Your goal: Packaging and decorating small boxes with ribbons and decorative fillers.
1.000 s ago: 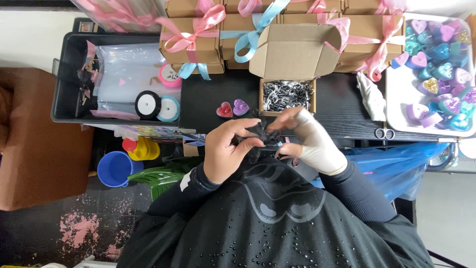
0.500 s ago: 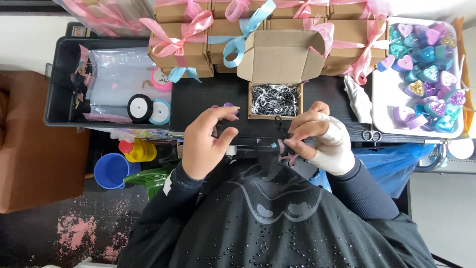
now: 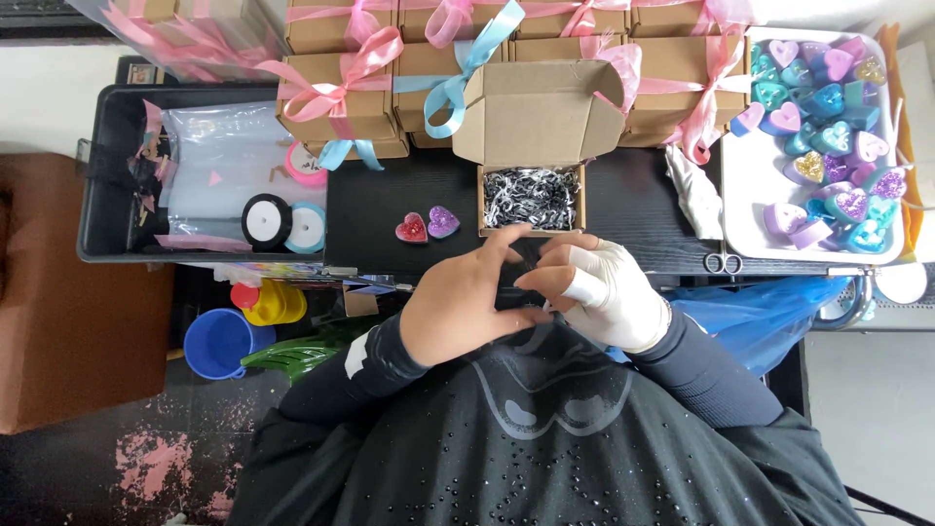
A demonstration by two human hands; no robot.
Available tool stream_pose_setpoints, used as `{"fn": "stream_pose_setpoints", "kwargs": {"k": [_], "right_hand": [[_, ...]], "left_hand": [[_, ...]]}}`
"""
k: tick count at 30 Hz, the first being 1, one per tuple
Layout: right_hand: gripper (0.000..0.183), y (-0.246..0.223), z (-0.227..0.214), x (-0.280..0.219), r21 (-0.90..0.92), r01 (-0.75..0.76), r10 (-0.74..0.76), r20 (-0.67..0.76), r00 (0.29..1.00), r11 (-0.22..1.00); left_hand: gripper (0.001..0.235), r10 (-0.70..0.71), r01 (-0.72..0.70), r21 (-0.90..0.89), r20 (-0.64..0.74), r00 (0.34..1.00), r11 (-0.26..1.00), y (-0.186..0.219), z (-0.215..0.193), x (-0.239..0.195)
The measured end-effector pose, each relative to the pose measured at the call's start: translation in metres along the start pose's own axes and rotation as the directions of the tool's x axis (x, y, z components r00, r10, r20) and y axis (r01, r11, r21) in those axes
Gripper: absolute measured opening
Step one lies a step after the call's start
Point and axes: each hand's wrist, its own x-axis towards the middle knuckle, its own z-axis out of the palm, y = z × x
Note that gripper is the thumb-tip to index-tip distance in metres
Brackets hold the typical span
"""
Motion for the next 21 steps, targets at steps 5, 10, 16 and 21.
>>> {"fn": "stream_pose_setpoints", "kwargs": {"k": [5,10,16,21], "right_hand": [[0.043,-0.013,-0.005,0.023,0.012,0.023,-0.024,0.089,0.996,1.0],[0.041,-0.018,0.006,0.028,-0.068,0.001,0.008,0.128,0.992,0.998],[0.036,-0.015,0.011,0.037,0.003,-0.028,0.028,-0.102,0.994,1.0],[0.032,-0.001,0.037,0.056,-0.146,-0.219,0.191,-0.183,0.964,0.965]], "left_hand": [[0.098,0.061,-0.064,-0.018,-0.118,0.991,0.998,-0.016,0.005,0.0],[0.099,0.055,-0.06,-0.025,-0.176,0.983,0.998,-0.021,0.014,-0.006],[0.073,0.016,-0.063,-0.149,-0.3,0.954,0.987,-0.027,0.007,-0.021],[0.058,-0.187,0.123,-0.206,-0.331,0.925,0.971,-0.04,-0.021,-0.044]]}}
